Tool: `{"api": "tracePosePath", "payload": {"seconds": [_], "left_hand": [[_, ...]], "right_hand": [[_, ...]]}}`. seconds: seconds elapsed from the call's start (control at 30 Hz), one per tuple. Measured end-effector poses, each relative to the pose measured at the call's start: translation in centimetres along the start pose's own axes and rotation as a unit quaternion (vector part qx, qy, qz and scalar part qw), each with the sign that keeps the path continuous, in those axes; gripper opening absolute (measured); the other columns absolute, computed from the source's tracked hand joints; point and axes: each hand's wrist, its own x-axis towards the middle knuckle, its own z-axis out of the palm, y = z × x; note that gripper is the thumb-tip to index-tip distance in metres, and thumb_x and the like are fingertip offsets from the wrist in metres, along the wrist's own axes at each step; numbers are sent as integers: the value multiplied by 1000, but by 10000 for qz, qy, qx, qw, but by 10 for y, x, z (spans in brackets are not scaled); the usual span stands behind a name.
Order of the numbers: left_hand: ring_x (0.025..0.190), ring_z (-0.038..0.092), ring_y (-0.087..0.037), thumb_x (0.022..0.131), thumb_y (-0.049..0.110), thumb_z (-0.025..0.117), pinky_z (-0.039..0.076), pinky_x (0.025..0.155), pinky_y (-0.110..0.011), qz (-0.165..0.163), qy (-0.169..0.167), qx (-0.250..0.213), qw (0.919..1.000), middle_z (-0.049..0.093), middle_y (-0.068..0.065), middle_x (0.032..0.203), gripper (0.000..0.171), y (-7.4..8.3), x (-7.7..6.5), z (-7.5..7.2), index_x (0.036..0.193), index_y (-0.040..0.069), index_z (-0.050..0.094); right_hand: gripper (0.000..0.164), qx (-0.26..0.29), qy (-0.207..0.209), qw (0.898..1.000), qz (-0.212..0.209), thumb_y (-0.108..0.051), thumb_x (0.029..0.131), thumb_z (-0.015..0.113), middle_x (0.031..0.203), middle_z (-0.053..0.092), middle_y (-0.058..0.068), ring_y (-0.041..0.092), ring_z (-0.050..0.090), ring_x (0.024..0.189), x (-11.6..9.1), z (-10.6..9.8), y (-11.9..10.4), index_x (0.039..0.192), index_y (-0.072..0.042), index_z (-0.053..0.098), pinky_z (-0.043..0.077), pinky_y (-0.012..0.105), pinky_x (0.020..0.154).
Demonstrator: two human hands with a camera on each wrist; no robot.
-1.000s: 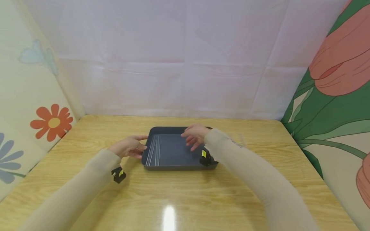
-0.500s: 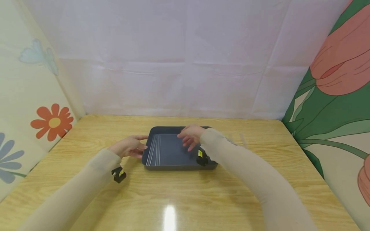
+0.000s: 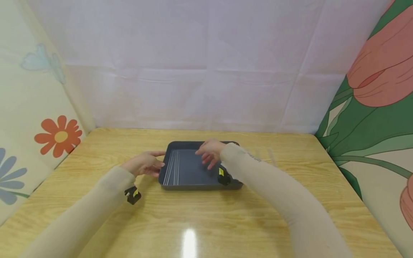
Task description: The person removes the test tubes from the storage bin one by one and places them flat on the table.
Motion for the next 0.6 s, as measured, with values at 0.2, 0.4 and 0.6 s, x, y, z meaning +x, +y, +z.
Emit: {"api": "tracePosePath", "payload": {"seconds": [0.2, 0.4, 0.6], "left_hand": [[74, 59, -19, 95, -9, 48, 57, 61, -26, 2, 16, -24, 10000, 55, -23, 115, 67, 0, 0, -1, 155, 6, 22], [77, 58, -19, 95, -9, 47, 57, 60, -24, -48, -14, -16, 10000, 54, -21, 110, 67, 1, 0, -1, 155, 6, 21], [76, 57, -19, 95, -9, 47, 56, 57, -23, -107, 38, 40, 9999, 53, -20, 109, 67, 3, 0, 0, 155, 6, 22]], "right_hand": [[53, -181, -66, 9998, -65, -12, 96, 59, 123, 53, 31, 24, 60, 78, 4, 6, -1, 143, 3, 39, 57, 39, 55], [53, -318, -157, 9994, -50, -13, 95, 61, 122, 55, 27, 32, 63, 93, 9, 11, -4, 142, 1, 41, 59, 46, 66], [53, -325, -222, 9992, 21, -13, 95, 62, 118, 57, 25, 32, 62, 93, 14, 17, -7, 143, 0, 41, 59, 46, 67]]}}
